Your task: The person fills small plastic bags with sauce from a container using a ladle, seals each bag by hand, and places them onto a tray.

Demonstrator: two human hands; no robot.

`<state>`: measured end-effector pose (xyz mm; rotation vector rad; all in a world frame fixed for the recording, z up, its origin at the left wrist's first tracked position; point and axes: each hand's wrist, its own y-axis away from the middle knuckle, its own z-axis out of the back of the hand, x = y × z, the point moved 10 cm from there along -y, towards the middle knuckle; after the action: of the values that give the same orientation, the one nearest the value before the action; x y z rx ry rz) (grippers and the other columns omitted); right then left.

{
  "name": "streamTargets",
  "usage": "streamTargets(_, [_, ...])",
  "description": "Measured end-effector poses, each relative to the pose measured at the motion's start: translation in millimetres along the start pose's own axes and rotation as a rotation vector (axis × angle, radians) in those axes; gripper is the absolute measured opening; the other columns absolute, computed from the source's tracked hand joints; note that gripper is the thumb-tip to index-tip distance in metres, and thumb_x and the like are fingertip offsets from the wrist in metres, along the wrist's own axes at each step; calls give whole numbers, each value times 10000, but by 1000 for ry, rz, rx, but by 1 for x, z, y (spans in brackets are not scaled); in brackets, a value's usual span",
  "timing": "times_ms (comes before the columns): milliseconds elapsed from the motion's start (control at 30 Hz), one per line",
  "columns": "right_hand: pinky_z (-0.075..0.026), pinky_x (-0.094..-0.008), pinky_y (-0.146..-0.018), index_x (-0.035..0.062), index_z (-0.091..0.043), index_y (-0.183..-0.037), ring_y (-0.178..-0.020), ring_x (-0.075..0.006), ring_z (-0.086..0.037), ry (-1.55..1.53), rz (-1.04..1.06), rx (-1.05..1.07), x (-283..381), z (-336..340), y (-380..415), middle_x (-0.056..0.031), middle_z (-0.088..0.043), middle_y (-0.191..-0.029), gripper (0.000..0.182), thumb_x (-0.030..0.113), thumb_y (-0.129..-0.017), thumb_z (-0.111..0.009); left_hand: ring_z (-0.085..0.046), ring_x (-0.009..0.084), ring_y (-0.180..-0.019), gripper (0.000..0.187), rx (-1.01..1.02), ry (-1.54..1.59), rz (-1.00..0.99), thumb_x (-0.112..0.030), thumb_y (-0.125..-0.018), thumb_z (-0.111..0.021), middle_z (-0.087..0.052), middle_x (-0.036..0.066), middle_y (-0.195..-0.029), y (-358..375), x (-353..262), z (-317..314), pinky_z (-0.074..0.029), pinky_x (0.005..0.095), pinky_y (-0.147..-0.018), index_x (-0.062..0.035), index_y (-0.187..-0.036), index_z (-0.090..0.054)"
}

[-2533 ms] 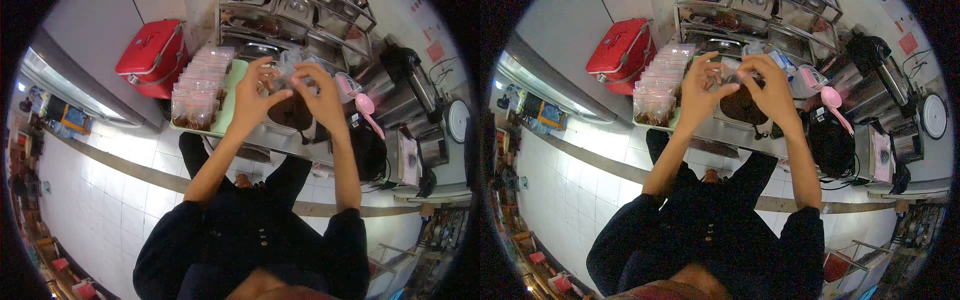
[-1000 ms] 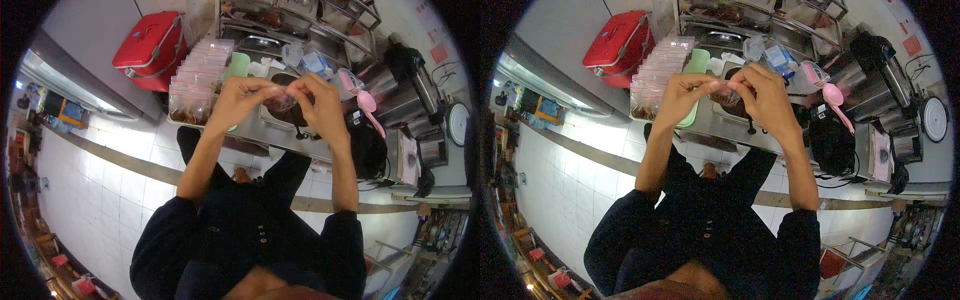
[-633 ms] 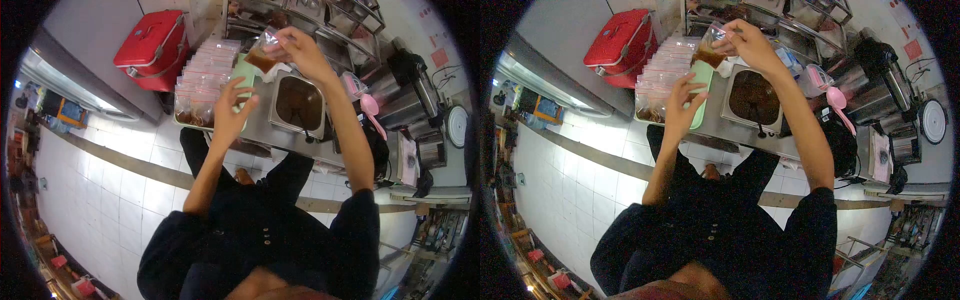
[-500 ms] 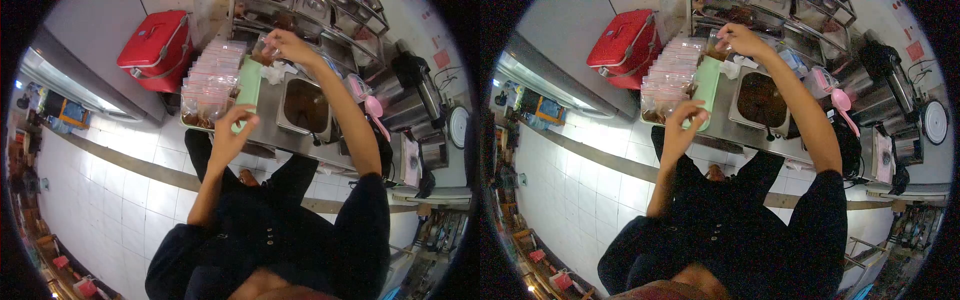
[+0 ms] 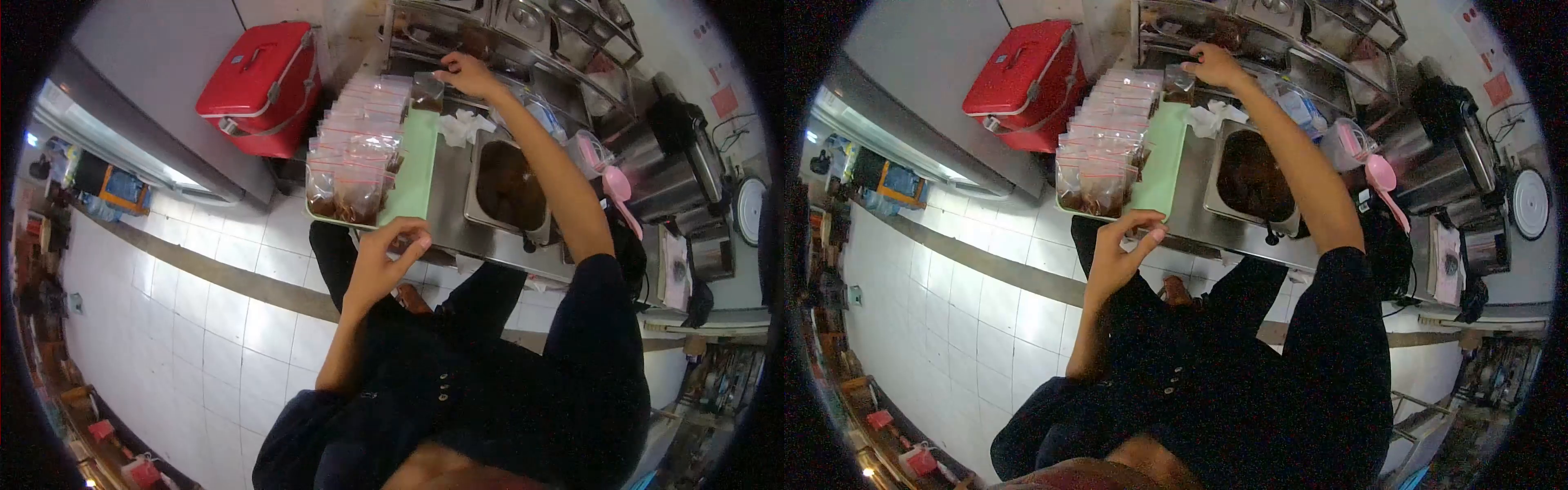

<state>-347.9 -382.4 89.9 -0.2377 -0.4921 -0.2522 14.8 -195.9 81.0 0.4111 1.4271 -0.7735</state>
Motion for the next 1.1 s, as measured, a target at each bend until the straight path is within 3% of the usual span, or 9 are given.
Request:
streamTargets(133, [-547,-429,-908,103,-751,-1093,-1025,-314,-706,-73,214,158,2,-16,8,-140,-741,-1096,388,368,-818,-812,-704,148,-930,222,108,34,49,-147,-959,-733,-767,89,-1016,-7,4,-28,-541,294,-839,-12,-1136,-721])
streamTargets(167, [-553,-359,-824,45,-738,-981,-856,-183,-706,-7,305,195,10,-30,12,-64,-758,-898,231,215,-838,-803,-705,149,-935,224,128,17,39,-150,-960,-733,-767,88,-1018,-10,1,-33,-543,296,-837,-15,-1138,-722])
streamTargets(567, [-577,-349,-736,56,-811,-920,-751,-184,-718,-167,-202,433,-10,-69,22,-67,-779,-831,196,120,-736,-834,-669,135,-877,203,159,8,8,-194,-952,-745,-778,57,-1044,-1,6,-37,-501,295,-790,-39,-1083,-746])
streamTargets(667, [-573,-370,-788,57,-806,-944,-822,-215,-731,147,53,301,-6,-66,11,-80,-780,-876,238,170,-741,-856,-668,133,-875,203,156,13,10,-191,-953,-743,-780,59,-1031,-1,5,-35,-497,289,-791,-38,-1087,-747])
streamTargets(733, [-565,-378,-826,51,-796,-965,-886,-246,-736,-7,62,323,3,-62,15,-105,-779,-932,274,220,-759,-857,-674,133,-879,205,140,18,19,-186,-953,-741,-781,64,-1019,-1,3,-31,-497,288,-794,-36,-1094,-747])
streamTargets(767, [-561,-381,-845,47,-791,-975,-918,-262,-739,-85,54,326,1,-55,20,-117,-779,-961,294,245,-767,-858,-677,134,-881,206,136,21,22,-182,-952,-741,-781,67,-1010,-1,2,-31,-498,289,-795,-35,-1095,-748])
streamTargets(867, [-553,-387,-850,43,-777,-1002,-958,-303,-730,173,173,101,38,27,58,-147,-768,-1008,326,308,-819,-826,-703,169,-890,217,155,-38,12,-183,-957,-733,-773,89,-985,0,1,-31,-527,309,-815,-20,-1101,-745])
streamTargets(933, [-550,-407,-859,38,-770,-1005,-946,-319,-726,119,44,9,24,89,99,-163,-761,-1003,336,337,-854,-794,-713,188,-891,215,181,-66,-12,-182,-959,-729,-770,101,-976,3,2,-32,-537,319,-820,-14,-1093,-748])
streamTargets(1100, [-577,-462,-828,58,-790,-997,-895,-398,-730,374,-167,-351,-131,204,208,-201,-757,-965,302,318,-911,-663,-712,196,-906,203,234,25,-69,-188,-960,-717,-774,103,-982,9,-5,-39,-513,329,-795,-21,-1064,-764])
